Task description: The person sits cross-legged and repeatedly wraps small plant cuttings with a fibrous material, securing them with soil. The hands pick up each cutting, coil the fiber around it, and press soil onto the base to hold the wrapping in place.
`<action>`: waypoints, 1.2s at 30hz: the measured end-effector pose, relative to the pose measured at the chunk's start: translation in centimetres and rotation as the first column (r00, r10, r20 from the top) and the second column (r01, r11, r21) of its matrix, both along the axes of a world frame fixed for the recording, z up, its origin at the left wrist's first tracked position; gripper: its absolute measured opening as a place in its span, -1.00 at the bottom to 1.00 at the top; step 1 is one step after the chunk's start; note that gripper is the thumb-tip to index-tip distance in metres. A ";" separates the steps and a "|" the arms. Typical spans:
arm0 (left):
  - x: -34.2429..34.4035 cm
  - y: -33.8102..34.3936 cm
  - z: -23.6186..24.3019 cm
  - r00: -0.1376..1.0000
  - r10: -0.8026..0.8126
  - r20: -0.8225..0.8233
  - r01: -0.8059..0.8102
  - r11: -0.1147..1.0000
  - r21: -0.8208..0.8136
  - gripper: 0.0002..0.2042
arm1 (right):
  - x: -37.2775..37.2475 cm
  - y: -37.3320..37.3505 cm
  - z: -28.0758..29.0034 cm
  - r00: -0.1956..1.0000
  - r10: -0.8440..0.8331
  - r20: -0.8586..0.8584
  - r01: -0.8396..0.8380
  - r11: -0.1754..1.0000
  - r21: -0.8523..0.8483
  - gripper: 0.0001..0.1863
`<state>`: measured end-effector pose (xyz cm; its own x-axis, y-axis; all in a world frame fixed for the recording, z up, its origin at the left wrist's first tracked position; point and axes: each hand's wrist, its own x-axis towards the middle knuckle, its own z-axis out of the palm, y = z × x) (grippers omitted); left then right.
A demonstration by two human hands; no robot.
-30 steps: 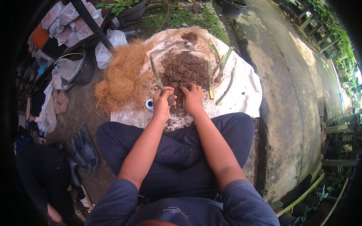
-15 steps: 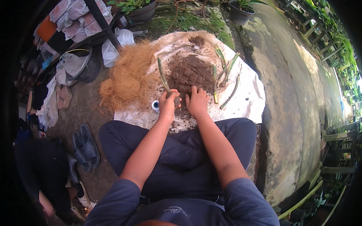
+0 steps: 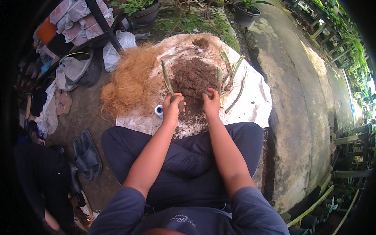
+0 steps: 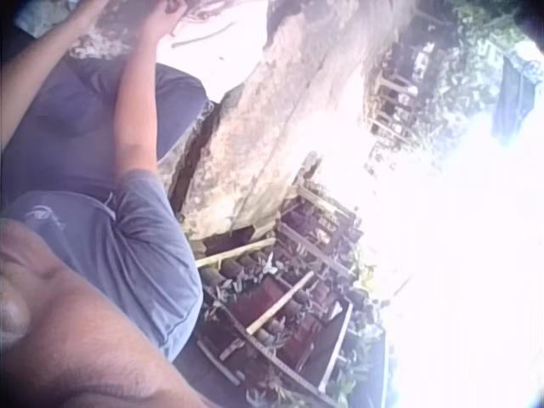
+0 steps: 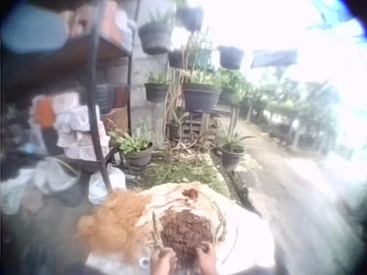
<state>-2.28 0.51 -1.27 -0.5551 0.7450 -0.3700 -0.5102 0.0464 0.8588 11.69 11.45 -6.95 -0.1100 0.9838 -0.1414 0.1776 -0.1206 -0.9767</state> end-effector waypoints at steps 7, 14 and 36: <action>-0.1 -0.1 0.3 1.000 0.006 0.017 -0.006 1.000 -0.009 -0.81 | 0.8 0.6 0.7 0.840 0.009 -0.542 -0.130 0.974 -0.184 -0.64; -0.4 -0.1 0.0 0.999 -0.040 0.005 0.040 0.998 0.042 -0.81 | 1.1 -0.2 3.4 0.847 0.103 -0.521 -0.209 0.966 -0.150 -0.81; -0.1 -0.4 0.5 0.986 -0.161 -0.035 0.164 0.975 0.148 -0.74 | 1.8 -4.2 8.1 0.929 0.261 -0.261 -0.297 0.949 -0.106 -0.77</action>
<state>-2.38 0.15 -0.73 -0.4289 0.8719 -0.2363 -0.4869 -0.0027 0.8735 13.54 7.25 1.13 -0.4251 0.8802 -0.2111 -0.0143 -0.2398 -0.9707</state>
